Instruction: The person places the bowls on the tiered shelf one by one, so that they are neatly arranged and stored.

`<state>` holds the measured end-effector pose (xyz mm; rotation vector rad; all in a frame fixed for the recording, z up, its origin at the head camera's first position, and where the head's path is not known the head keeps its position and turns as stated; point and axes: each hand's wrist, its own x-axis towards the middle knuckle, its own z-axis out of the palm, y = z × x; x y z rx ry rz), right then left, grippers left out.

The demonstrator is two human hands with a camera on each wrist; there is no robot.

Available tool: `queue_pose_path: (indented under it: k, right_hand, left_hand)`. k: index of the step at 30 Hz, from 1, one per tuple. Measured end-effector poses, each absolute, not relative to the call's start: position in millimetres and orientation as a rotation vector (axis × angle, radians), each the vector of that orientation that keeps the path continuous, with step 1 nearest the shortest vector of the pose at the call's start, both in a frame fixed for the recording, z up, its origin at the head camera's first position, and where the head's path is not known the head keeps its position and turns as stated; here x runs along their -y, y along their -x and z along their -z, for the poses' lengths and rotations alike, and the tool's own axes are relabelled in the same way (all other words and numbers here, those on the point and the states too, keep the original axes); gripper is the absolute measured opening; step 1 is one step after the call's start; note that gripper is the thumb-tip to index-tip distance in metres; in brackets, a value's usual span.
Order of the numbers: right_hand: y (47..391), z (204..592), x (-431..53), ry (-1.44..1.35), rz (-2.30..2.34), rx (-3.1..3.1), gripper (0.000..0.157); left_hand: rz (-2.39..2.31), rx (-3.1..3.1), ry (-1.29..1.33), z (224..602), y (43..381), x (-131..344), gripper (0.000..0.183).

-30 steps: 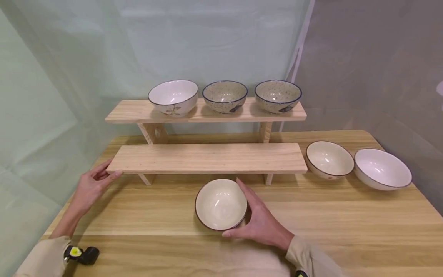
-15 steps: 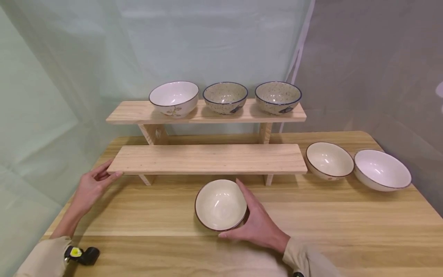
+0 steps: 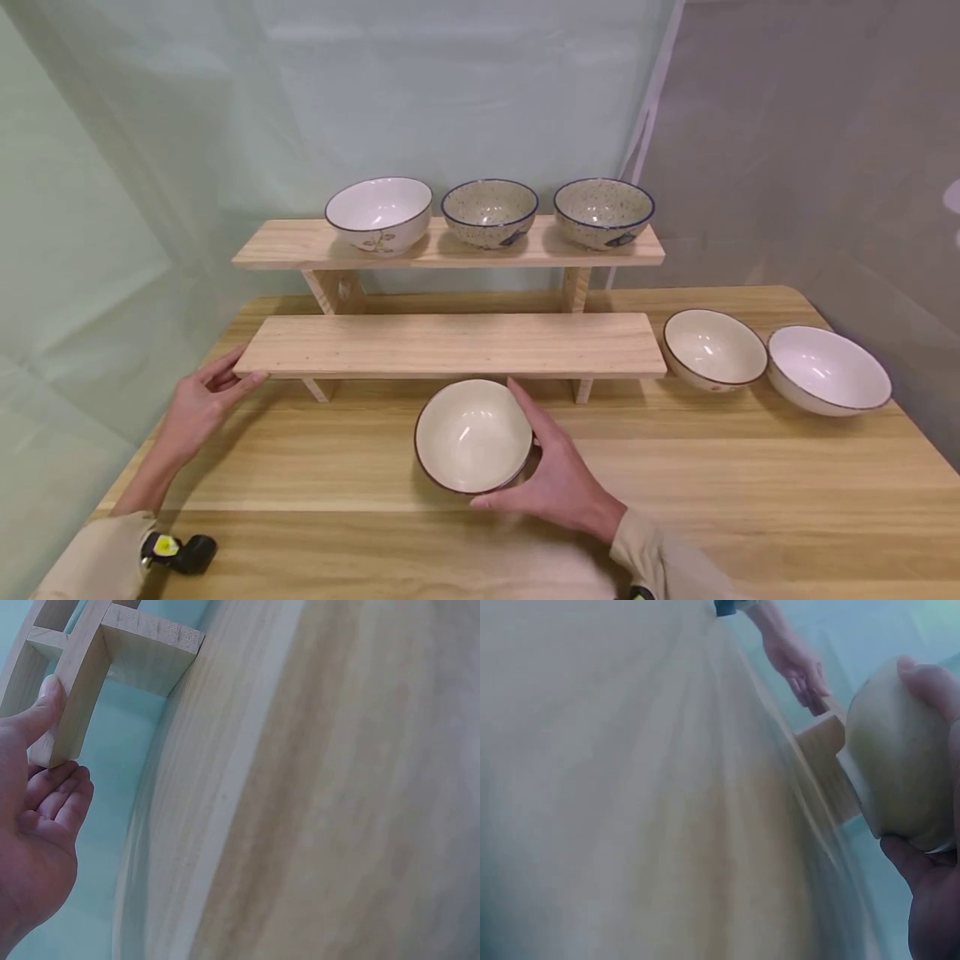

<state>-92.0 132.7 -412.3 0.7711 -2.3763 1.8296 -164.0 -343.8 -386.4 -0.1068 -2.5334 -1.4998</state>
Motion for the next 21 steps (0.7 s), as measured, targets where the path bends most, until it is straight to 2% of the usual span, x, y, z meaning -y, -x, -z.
queue_pose_path:
  k: [21]
  right_hand:
    - [117,376,-111,-0.808,-1.929,2.263,0.126]
  left_hand:
    - [1.489,2.531,0.096,387,164,344,0.069]
